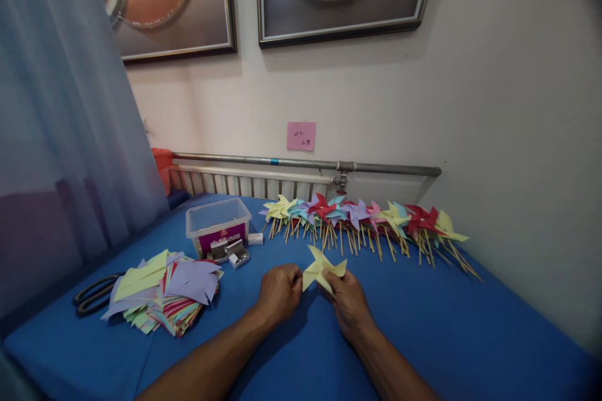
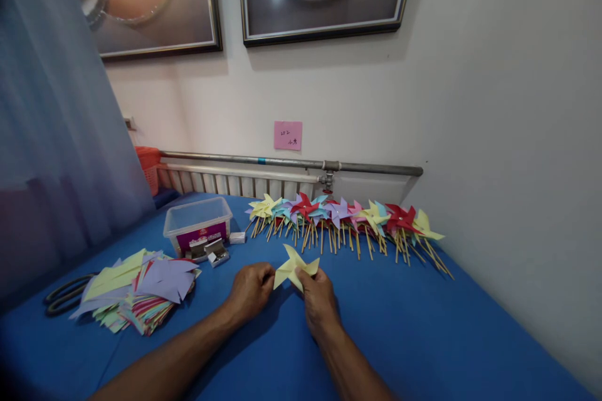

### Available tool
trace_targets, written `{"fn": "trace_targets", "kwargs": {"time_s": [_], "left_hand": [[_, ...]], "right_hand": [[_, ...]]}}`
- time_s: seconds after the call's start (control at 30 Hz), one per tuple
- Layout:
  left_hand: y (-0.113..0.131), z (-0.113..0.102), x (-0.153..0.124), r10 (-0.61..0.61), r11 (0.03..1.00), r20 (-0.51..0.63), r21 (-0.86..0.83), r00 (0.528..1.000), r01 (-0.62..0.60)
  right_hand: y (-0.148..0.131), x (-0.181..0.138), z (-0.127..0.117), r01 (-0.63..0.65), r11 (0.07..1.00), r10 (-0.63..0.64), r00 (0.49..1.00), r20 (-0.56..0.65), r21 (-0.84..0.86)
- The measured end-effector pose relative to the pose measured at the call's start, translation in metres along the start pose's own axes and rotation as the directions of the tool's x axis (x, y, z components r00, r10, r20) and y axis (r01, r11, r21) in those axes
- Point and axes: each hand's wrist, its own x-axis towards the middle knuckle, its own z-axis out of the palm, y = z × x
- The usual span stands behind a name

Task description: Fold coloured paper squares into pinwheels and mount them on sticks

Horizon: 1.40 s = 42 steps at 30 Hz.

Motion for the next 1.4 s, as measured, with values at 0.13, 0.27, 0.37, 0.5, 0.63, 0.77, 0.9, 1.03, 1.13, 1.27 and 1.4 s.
{"fn": "trace_targets", "kwargs": {"time_s": [0.13,0.27,0.37,0.5,0.63,0.77,0.9,1.03,1.13,1.27,1.4], "left_hand": [[0.0017,0.0001,-0.0008,-0.004,1.0,-0.012,-0.011,1.0,0.004],[0.0026,0.0014,-0.0011,-0.013,1.0,-0.006,-0.013,1.0,0.013],[0.003,0.0028,-0.0011,-0.035,0.998,-0.009,-0.045,0.999,0.035],[0.0034,0.0034,-0.0007,-0.055,0.995,-0.013,-0.087,0.998,0.053],[0.002,0.0041,0.0,-0.053,0.994,-0.02,-0.098,0.998,0.051],[-0.0003,0.0059,0.0002,-0.045,0.994,-0.014,-0.096,0.999,0.043],[-0.0007,0.0063,0.0003,-0.028,0.994,-0.014,-0.103,1.0,0.027],[0.0004,0.0054,0.0006,-0.041,0.992,-0.014,-0.116,0.999,0.039],[0.0012,0.0046,0.0007,-0.049,0.991,-0.014,-0.128,0.999,0.046],[0.0021,0.0037,0.0007,-0.05,0.991,-0.006,-0.127,0.999,0.049],[0.0023,0.004,0.0006,-0.057,0.989,-0.003,-0.139,0.998,0.056]], "right_hand": [[-0.001,-0.001,0.0003,0.01,1.0,-0.01,1.0,-0.008,-0.008],[-0.0016,-0.0018,0.0008,0.01,1.0,-0.01,1.0,-0.025,-0.006],[-0.002,-0.0023,0.0017,0.018,1.0,-0.018,1.0,-0.008,-0.005],[-0.002,-0.0021,0.0019,0.027,1.0,-0.027,1.0,-0.012,0.001],[-0.0005,0.0001,-0.0005,0.045,0.999,-0.045,0.999,-0.004,-0.018],[0.0014,0.0021,-0.0021,0.058,0.998,-0.058,0.998,-0.001,-0.02],[0.0017,0.0019,-0.0006,0.066,0.998,-0.066,0.998,-0.011,-0.003],[-0.0008,-0.0006,0.0011,0.059,0.998,-0.059,0.998,0.001,0.0],[-0.0033,-0.0028,0.0023,0.042,0.999,-0.042,0.999,0.022,0.018],[-0.0044,-0.0033,0.0034,0.032,0.999,-0.032,0.999,0.003,0.031],[-0.0021,-0.0013,0.0026,0.039,0.999,-0.039,0.999,-0.005,0.02]]}}
